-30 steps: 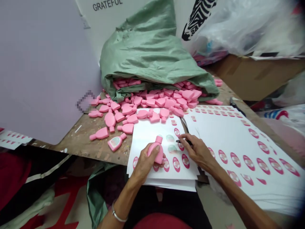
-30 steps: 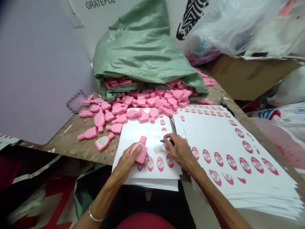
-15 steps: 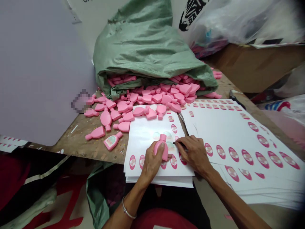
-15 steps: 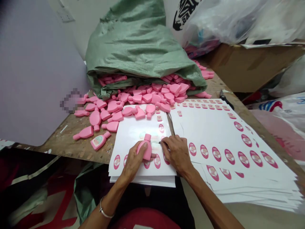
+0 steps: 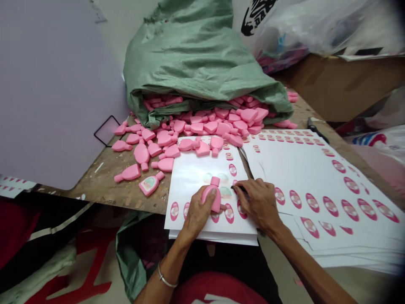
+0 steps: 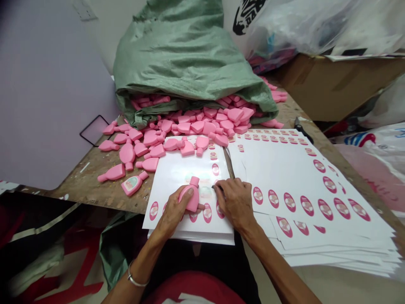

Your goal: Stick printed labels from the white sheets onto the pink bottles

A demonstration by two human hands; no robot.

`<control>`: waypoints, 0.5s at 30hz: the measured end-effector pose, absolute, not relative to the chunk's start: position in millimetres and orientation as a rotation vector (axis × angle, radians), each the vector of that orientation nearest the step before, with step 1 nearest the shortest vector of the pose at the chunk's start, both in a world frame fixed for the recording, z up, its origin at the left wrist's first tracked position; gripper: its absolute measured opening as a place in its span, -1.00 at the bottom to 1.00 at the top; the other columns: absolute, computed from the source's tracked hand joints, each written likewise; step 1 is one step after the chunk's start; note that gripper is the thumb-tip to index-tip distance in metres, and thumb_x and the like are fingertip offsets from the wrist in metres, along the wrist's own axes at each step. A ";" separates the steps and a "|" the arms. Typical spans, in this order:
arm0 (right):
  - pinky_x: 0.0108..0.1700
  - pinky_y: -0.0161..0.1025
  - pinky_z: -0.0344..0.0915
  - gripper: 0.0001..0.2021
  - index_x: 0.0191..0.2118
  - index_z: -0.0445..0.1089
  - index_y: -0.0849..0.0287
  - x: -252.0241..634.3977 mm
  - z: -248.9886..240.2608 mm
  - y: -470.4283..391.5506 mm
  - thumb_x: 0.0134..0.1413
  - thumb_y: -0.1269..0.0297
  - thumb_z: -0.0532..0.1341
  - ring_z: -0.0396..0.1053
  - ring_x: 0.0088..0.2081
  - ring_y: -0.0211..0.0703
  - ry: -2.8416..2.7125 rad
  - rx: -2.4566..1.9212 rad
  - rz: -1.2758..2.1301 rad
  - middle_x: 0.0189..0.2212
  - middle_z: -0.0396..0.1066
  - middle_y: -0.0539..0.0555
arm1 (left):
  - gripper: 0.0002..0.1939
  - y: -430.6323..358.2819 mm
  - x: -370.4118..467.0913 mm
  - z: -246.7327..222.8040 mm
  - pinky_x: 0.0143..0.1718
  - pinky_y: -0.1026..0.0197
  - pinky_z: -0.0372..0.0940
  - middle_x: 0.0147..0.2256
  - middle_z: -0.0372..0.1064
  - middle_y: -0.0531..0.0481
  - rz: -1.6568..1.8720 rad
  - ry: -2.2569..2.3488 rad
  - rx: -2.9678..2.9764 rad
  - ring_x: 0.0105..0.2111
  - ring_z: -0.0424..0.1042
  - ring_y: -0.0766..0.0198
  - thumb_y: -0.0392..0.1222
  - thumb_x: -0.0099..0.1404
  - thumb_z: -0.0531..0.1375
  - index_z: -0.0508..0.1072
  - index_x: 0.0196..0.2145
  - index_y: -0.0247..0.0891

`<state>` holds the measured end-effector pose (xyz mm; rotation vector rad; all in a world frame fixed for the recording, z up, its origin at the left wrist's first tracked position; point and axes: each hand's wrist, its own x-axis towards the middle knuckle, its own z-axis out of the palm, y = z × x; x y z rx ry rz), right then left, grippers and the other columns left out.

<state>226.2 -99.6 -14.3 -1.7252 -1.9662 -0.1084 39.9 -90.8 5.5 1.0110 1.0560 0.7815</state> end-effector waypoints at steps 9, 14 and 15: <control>-0.25 -0.17 -0.01 -0.86 -0.39 0.38 0.14 218.5 -12.7 -103.2 0.15 0.29 0.11 0.28 -0.36 -0.14 -1.936 -1.758 -0.019 -0.48 0.42 0.04 | -0.51 -92.2 41.0 7.7 -0.46 0.24 0.36 -0.52 0.46 -0.11 0.802 1.090 1.057 -0.42 0.54 0.07 0.17 0.26 0.06 0.32 -0.09 -0.32; -0.22 -0.17 0.02 -0.91 -0.33 0.37 0.13 218.9 -18.8 -101.1 0.12 0.27 0.16 0.29 -0.34 -0.14 -1.890 -1.771 0.025 -0.42 0.45 0.02 | -0.54 -92.4 40.2 5.5 -0.46 0.26 0.35 -0.52 0.46 -0.09 0.815 1.078 1.087 -0.39 0.54 0.07 0.16 0.27 0.06 0.33 -0.11 -0.31; -0.21 -0.16 0.03 -0.91 -0.32 0.37 0.14 218.7 -20.3 -100.5 0.11 0.26 0.16 0.29 -0.33 -0.13 -1.882 -1.772 0.021 -0.40 0.45 0.02 | -0.54 -92.3 39.9 5.3 -0.46 0.26 0.36 -0.51 0.46 -0.09 0.811 1.074 1.087 -0.39 0.54 0.07 0.16 0.27 0.06 0.32 -0.11 -0.30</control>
